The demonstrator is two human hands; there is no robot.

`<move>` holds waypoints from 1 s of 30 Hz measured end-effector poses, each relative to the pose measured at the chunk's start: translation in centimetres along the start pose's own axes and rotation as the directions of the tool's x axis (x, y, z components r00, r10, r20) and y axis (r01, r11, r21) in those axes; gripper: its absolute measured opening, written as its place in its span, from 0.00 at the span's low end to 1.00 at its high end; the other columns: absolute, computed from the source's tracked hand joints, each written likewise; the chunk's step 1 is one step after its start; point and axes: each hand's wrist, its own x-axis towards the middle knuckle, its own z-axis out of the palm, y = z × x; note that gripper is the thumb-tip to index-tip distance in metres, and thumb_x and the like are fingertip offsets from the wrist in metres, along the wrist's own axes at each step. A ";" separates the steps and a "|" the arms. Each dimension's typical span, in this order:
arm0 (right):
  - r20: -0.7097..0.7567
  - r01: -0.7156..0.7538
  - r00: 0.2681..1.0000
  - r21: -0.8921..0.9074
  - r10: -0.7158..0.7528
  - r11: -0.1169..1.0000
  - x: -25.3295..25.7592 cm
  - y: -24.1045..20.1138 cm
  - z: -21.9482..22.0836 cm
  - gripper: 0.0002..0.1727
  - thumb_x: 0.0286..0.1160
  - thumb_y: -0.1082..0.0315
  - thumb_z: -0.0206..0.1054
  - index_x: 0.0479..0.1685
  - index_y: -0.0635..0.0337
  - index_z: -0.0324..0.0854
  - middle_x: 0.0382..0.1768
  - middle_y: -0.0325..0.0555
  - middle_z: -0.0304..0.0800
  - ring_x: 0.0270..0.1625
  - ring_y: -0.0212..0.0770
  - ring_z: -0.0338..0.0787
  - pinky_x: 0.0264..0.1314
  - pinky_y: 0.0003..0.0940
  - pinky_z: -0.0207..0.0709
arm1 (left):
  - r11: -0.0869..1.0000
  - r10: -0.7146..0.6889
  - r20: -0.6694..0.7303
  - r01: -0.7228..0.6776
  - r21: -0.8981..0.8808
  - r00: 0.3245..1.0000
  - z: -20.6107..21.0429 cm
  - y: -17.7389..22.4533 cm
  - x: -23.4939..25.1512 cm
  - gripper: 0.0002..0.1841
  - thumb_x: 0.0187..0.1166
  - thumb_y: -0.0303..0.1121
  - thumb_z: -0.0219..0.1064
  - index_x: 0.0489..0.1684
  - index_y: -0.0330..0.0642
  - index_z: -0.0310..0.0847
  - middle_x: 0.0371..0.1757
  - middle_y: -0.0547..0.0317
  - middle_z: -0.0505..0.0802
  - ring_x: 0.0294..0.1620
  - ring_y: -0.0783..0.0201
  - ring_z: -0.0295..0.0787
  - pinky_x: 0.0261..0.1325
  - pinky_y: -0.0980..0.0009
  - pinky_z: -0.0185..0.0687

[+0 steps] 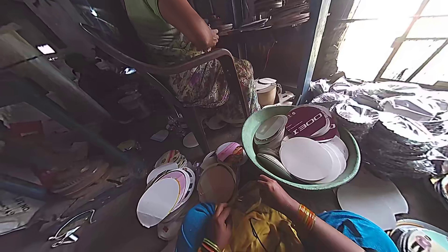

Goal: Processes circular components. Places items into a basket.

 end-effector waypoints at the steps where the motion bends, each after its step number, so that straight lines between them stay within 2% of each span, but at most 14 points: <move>1: 0.001 -0.008 1.000 0.001 0.008 1.000 0.0 0.0 0.0 0.10 0.66 0.82 0.63 0.37 0.68 0.91 0.38 0.59 0.90 0.43 0.54 0.93 0.48 0.45 0.87 | 1.000 -0.004 0.006 0.004 -0.006 1.000 0.0 0.0 -0.1 0.12 0.64 0.20 0.65 0.39 0.30 0.95 0.50 0.35 0.94 0.48 0.44 0.96 0.53 0.52 0.92; 4: -0.031 -0.008 1.000 -0.018 0.007 1.000 -0.1 0.1 0.3 0.09 0.65 0.82 0.64 0.36 0.67 0.90 0.37 0.58 0.90 0.41 0.53 0.93 0.45 0.43 0.87 | 1.000 0.007 -0.024 -0.007 -0.007 1.000 0.0 -0.2 -0.1 0.12 0.63 0.22 0.65 0.39 0.30 0.94 0.48 0.38 0.95 0.47 0.47 0.96 0.53 0.54 0.92; 8: -0.029 -0.050 0.998 -0.024 0.050 0.998 -0.1 -0.1 0.3 0.10 0.68 0.81 0.63 0.39 0.67 0.91 0.39 0.58 0.90 0.43 0.53 0.93 0.48 0.43 0.87 | 1.000 -0.012 -0.085 0.011 -0.006 0.996 0.0 0.0 -0.1 0.10 0.63 0.20 0.68 0.38 0.28 0.94 0.46 0.38 0.95 0.45 0.47 0.96 0.52 0.54 0.92; 13: -0.016 -0.043 0.999 -0.029 0.043 0.999 -0.2 0.0 0.3 0.10 0.68 0.80 0.63 0.39 0.66 0.91 0.40 0.58 0.91 0.44 0.52 0.93 0.49 0.42 0.87 | 1.000 0.001 -0.026 -0.001 0.004 1.000 -0.2 -0.1 -0.2 0.11 0.65 0.20 0.64 0.35 0.31 0.95 0.50 0.36 0.94 0.47 0.44 0.96 0.52 0.52 0.92; 18: 0.004 -0.058 0.998 -0.047 0.059 0.997 -0.1 -0.1 0.1 0.10 0.68 0.80 0.63 0.39 0.68 0.91 0.41 0.59 0.90 0.44 0.53 0.93 0.49 0.43 0.87 | 0.999 -0.022 0.002 0.022 -0.035 1.000 -0.2 0.1 -0.1 0.12 0.65 0.17 0.63 0.37 0.29 0.94 0.52 0.33 0.94 0.51 0.40 0.95 0.55 0.49 0.91; 23: -0.002 -0.060 0.998 -0.052 0.060 0.997 -0.1 -0.2 0.2 0.10 0.67 0.81 0.63 0.38 0.68 0.91 0.40 0.59 0.90 0.42 0.53 0.93 0.48 0.43 0.87 | 0.998 -0.034 -0.071 0.031 -0.052 0.997 -0.1 0.1 0.0 0.12 0.64 0.18 0.65 0.40 0.26 0.93 0.48 0.35 0.95 0.49 0.44 0.96 0.57 0.53 0.90; 30: -0.002 -0.051 0.999 -0.047 0.051 0.998 -0.1 -0.1 0.2 0.10 0.66 0.81 0.63 0.38 0.68 0.91 0.41 0.59 0.91 0.43 0.53 0.93 0.48 0.43 0.87 | 0.999 -0.031 -0.082 0.030 -0.013 0.996 -0.2 0.2 0.1 0.12 0.64 0.19 0.67 0.41 0.26 0.93 0.47 0.35 0.95 0.47 0.44 0.96 0.55 0.54 0.91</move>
